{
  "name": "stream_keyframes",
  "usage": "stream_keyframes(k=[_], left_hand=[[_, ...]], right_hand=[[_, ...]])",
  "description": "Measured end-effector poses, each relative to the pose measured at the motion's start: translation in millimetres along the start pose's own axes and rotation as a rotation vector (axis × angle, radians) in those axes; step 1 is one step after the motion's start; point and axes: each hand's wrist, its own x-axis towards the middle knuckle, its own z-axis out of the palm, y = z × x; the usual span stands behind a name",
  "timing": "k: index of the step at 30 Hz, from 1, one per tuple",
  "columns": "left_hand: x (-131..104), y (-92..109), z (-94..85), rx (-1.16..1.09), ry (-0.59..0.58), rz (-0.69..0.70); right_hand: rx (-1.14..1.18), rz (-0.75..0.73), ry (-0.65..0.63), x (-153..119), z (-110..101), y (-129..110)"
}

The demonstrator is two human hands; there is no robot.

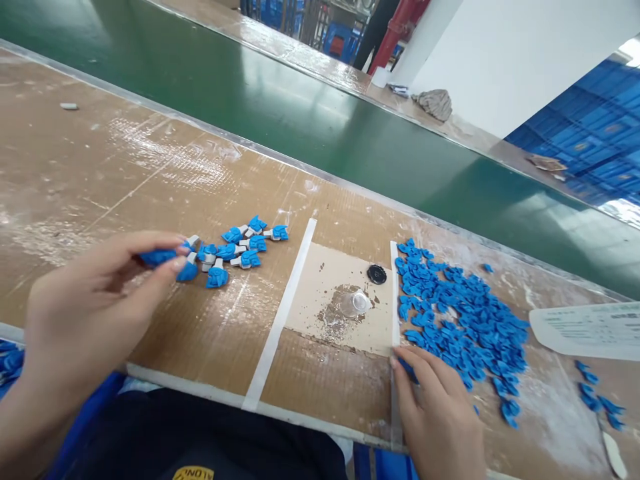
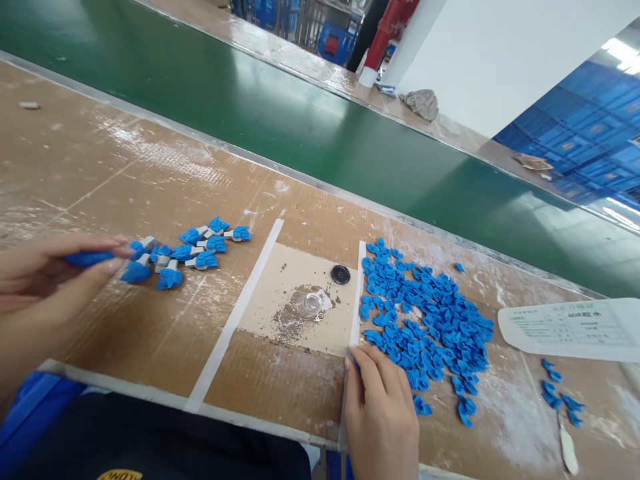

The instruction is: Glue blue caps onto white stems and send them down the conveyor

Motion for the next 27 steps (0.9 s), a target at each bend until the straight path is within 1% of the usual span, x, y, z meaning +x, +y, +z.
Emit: stream_keyframes(k=[1,3,4,6,8,9,10,11,13,16,18,20,23,27], left_hand=[[8,-7,-1.0,0.115,0.046,0.046],[24,-23,-1.9,0.288,0.062,0.127],[30,-31,-2.1,0.339,0.037,0.172],[38,-44,-2.8,0.388,-0.071,0.225],[39,-50,-3.5,0.391,-0.146,0.285],[38,-49,-3.4,0.391,-0.153,0.325],[36,-47,-2.7,0.392,-0.164,0.368],[33,-42,-1.2,0.385,-0.148,0.418],[27,-29,5.0,0.362,-0.146,0.522],[21,-7,20.4,0.348,-0.225,0.671],[20,5,31.2,0.41,-0.308,0.736],[20,13,39.7,0.486,-0.368,0.767],[21,17,47.0,0.527,-0.429,0.781],[20,13,49.2,0.449,-0.454,0.823]], right_hand=[[-0.014,-0.015,-0.005,-1,1,1],[-0.047,-0.043,-0.002,-2,2,2],[-0.061,-0.048,0.004,-1,2,2],[-0.052,-0.032,0.01,-1,0,3],[0.012,-0.005,-0.025,-2,-1,7],[0.053,0.006,-0.056,-3,-1,10],[0.091,0.013,-0.088,-5,-1,12],[0.121,0.013,-0.115,-8,0,14],[0.147,0.016,-0.129,-12,1,16],[0.124,0.051,-0.077,-15,-2,12],[0.129,0.039,-0.036,-15,-6,6],[0.183,-0.035,-0.029,-14,-10,0],[0.231,-0.152,-0.063,-15,-9,-5],[0.126,-0.304,-0.114,-21,-1,0]])
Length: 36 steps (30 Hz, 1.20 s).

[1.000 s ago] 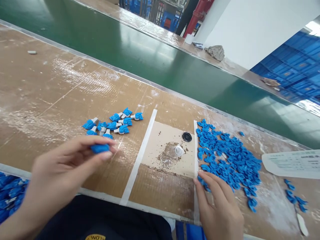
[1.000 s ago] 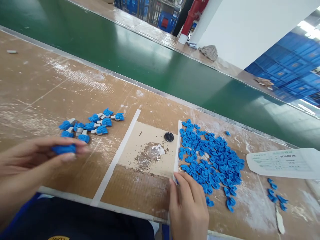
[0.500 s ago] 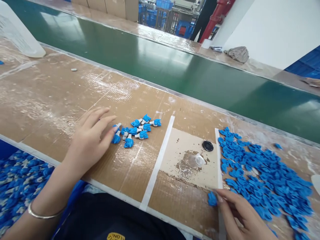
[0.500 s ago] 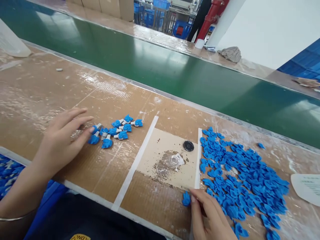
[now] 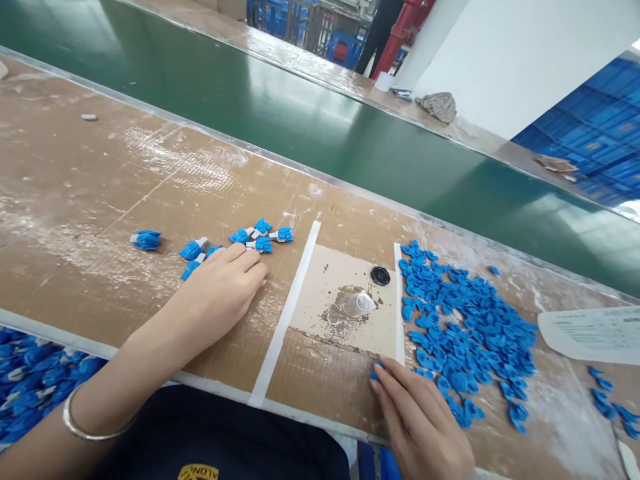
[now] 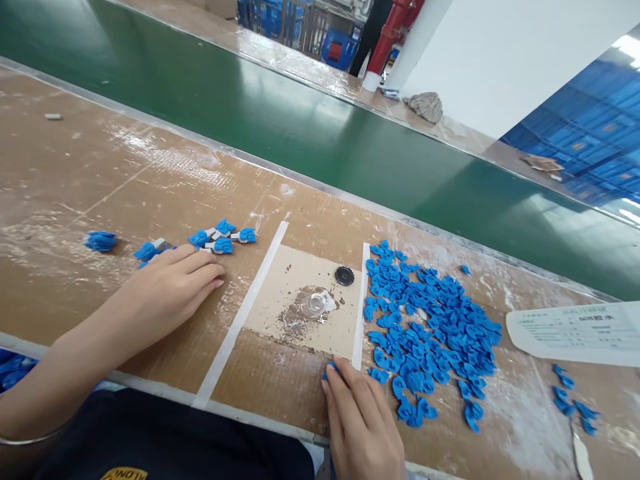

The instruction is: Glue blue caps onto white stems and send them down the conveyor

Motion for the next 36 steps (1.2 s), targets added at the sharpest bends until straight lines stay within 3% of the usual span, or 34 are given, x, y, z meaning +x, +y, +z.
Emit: stream_keyframes(k=[4,12,15,20,25,27,29,33,36], left_hand=[[-9,-1,1.7,-0.039,0.042,0.05],[-25,-2,-3.7,-0.031,0.048,0.166],[-29,-2,-2.4,-0.035,0.013,0.147],[-33,2,0.6,0.02,0.02,0.05],[-34,14,-0.1,-0.07,0.209,0.027],[-34,26,-0.9,-0.261,0.285,-0.056],[-33,41,-1.8,-0.619,0.288,-0.216],[-24,71,-3.2,-1.525,0.084,-0.544],[-18,84,-4.0,-1.906,-0.051,-0.602]], right_hand=[[-0.034,-0.059,-0.023,0,1,3],[0.119,0.216,0.065,38,-10,-3],[0.175,0.266,0.125,62,-10,-1],[0.198,0.165,0.129,97,-4,6],[0.226,0.172,0.061,97,0,12],[0.306,0.215,0.057,92,1,10],[0.47,0.292,0.079,85,3,3],[1.026,0.54,0.275,77,6,-25],[1.379,0.654,0.382,77,9,-45]])
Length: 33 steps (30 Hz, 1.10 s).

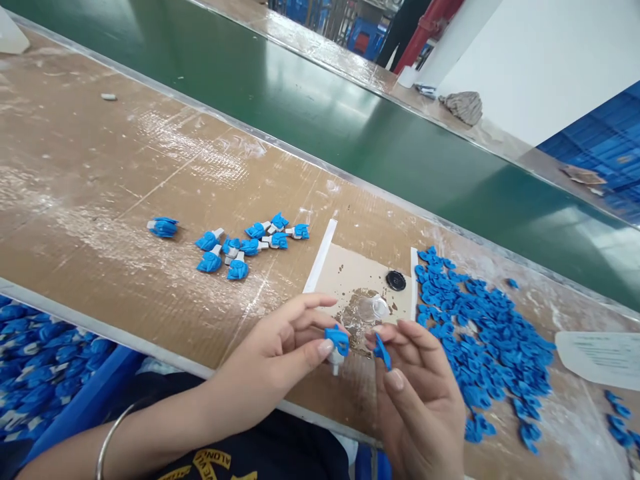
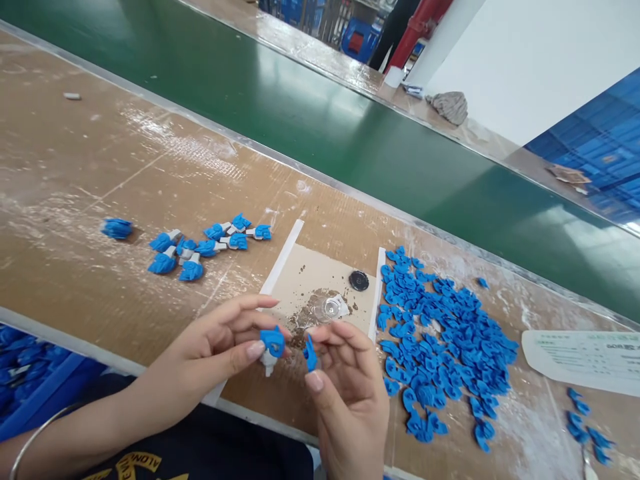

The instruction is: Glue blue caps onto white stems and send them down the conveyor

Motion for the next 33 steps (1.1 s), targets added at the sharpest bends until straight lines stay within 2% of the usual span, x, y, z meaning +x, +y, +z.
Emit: stream_keyframes(k=[3,7,12,17,21,23,28,33], left_hand=[[0,0,4.9,-0.112,-0.05,-0.041],[-2,1,5.4,-0.152,-0.056,-0.045],[-3,-1,6.2,-0.165,-0.026,-0.057],[-4,-1,6.7,-0.148,-0.006,-0.061],[-2,1,6.9,-0.076,0.005,-0.056],[0,0,6.2,-0.07,0.012,-0.045],[4,-2,-4.4,-0.112,0.04,-0.096],[3,5,-24.3,0.106,0.174,-0.036]], right_hand=[[0.167,0.067,0.017,-6,11,1],[0.164,0.067,0.031,-9,15,3],[-0.037,-0.027,0.008,-16,16,3],[-0.32,-0.142,0.049,-24,20,6],[-0.43,-0.246,0.098,-31,22,15],[-0.468,-0.238,0.086,-33,22,19],[-0.454,-0.132,0.123,-31,22,18],[-0.496,-0.109,0.203,-35,20,16]])
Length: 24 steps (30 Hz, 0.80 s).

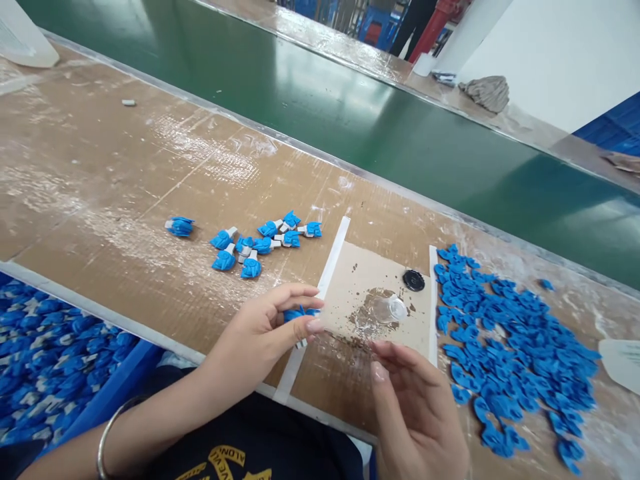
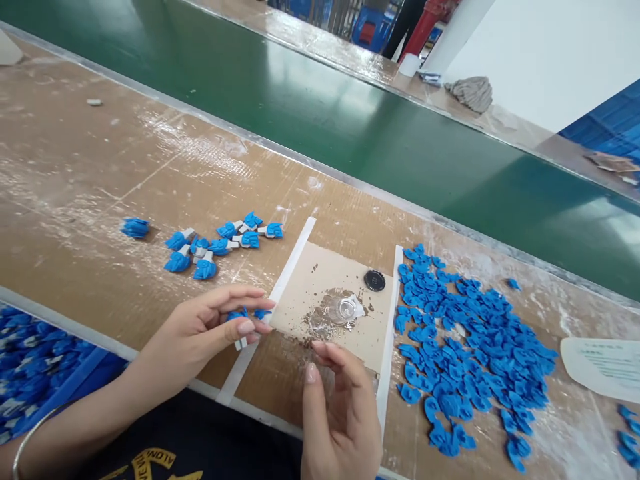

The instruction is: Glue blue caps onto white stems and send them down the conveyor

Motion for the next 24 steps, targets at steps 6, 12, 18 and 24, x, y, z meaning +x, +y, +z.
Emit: stream_keyframes(k=[6,12,18,24], left_hand=[[-7,11,-15.9,0.134,0.056,0.053],[-25,15,-39.1,0.126,0.095,0.045],[-31,7,-51.2,-0.044,-0.011,0.05],[-28,3,-51.6,-0.166,-0.045,0.047]], right_hand=[[-0.218,-0.227,-0.181,8,10,-4],[-0.385,-0.363,-0.366,23,37,-14],[-0.499,-0.32,-0.375,24,57,-16],[-0.474,-0.278,-0.421,25,60,-9]])
